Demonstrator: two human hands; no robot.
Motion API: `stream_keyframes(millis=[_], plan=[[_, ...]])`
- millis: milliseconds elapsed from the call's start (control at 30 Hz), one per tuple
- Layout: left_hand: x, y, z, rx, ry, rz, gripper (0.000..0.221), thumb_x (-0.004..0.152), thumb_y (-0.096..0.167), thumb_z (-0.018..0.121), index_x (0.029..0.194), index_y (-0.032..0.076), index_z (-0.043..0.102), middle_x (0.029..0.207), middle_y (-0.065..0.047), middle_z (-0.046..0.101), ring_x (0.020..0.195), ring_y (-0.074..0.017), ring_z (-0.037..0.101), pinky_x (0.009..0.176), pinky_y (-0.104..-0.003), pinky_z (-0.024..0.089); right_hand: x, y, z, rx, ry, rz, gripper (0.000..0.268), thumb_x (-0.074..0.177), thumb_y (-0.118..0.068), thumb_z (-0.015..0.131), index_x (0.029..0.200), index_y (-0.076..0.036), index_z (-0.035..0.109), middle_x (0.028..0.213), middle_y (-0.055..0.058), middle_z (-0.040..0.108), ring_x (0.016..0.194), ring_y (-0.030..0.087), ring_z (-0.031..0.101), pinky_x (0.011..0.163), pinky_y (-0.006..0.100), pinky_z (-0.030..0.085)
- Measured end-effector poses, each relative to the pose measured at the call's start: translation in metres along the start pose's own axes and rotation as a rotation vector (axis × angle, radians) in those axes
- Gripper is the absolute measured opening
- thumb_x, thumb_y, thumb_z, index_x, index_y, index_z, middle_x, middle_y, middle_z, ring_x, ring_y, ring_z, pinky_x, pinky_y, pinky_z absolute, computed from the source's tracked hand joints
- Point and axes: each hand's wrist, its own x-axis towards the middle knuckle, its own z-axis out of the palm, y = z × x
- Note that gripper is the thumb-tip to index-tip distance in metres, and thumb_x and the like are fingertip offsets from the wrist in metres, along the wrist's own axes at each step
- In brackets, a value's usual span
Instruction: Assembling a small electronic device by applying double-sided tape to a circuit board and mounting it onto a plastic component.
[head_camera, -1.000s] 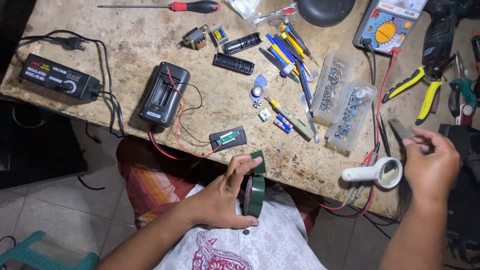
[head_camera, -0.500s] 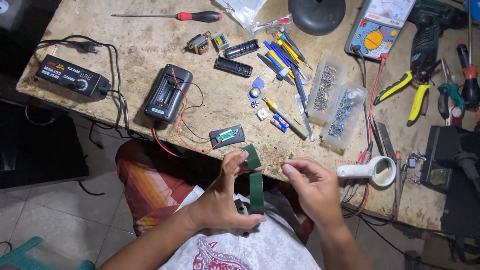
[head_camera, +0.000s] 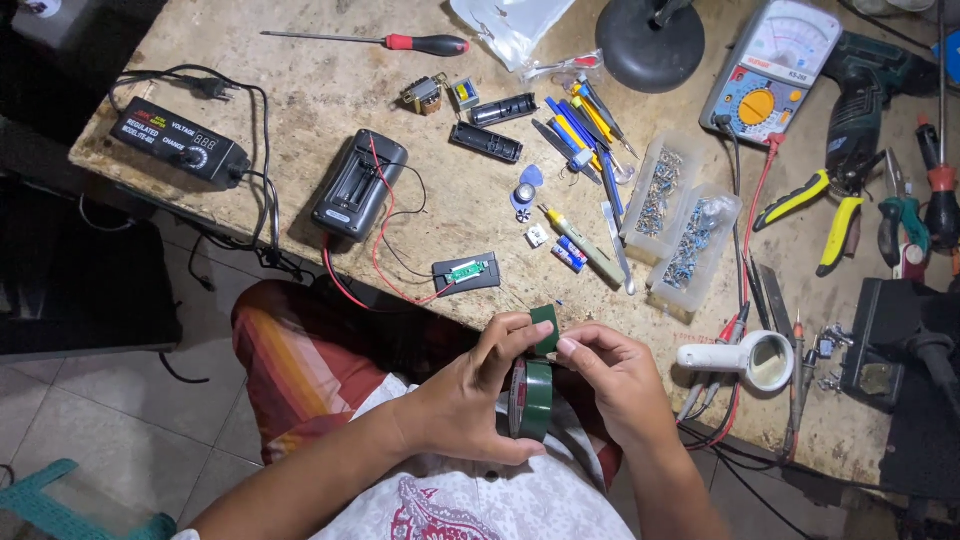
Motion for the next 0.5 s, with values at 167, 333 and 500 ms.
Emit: stream_keyframes(millis=[167, 333, 500], plan=[[0.013, 0.009, -0.017, 0.044, -0.120, 0.045, 0.112, 0.074, 0.022, 0.087, 0.160, 0.020, 0.016, 0.147, -0.028, 0.038, 0.144, -0.0446, 0.041, 0.107, -0.050, 0.047, 0.001, -0.006, -0.016, -0.085, 0.038, -0.044, 0.008, 0.093, -0.008, 0.072, 0.090, -0.001, 0.074, 0.086, 0.007, 0.070, 0.079, 0.014, 0.064, 0.073, 0.027, 0.054], [0.029, 0.021, -0.046, 0.209, -0.220, 0.037, 0.107, 0.072, 0.012, 0.085, 0.160, 0.017, 0.023, 0.143, -0.020, 0.047, 0.129, -0.0392, 0.049, 0.102, -0.048, 0.047, -0.007, -0.023, -0.041, -0.396, 0.135, -0.208, 0.009, 0.092, -0.011, 0.073, 0.085, -0.005, 0.073, 0.087, 0.003, 0.069, 0.081, 0.013, 0.063, 0.077, 0.026, 0.050], [0.074, 0.005, -0.077, 0.614, -0.200, -0.272, 0.110, 0.081, 0.017, 0.083, 0.164, 0.015, 0.011, 0.143, -0.017, 0.046, 0.131, -0.0298, 0.043, 0.114, -0.044, 0.039, -0.004, -0.016, -0.054, -0.221, 0.168, -0.213, 0.008, 0.094, -0.009, 0.070, 0.092, -0.002, 0.073, 0.096, 0.006, 0.067, 0.086, 0.013, 0.060, 0.077, 0.025, 0.047]])
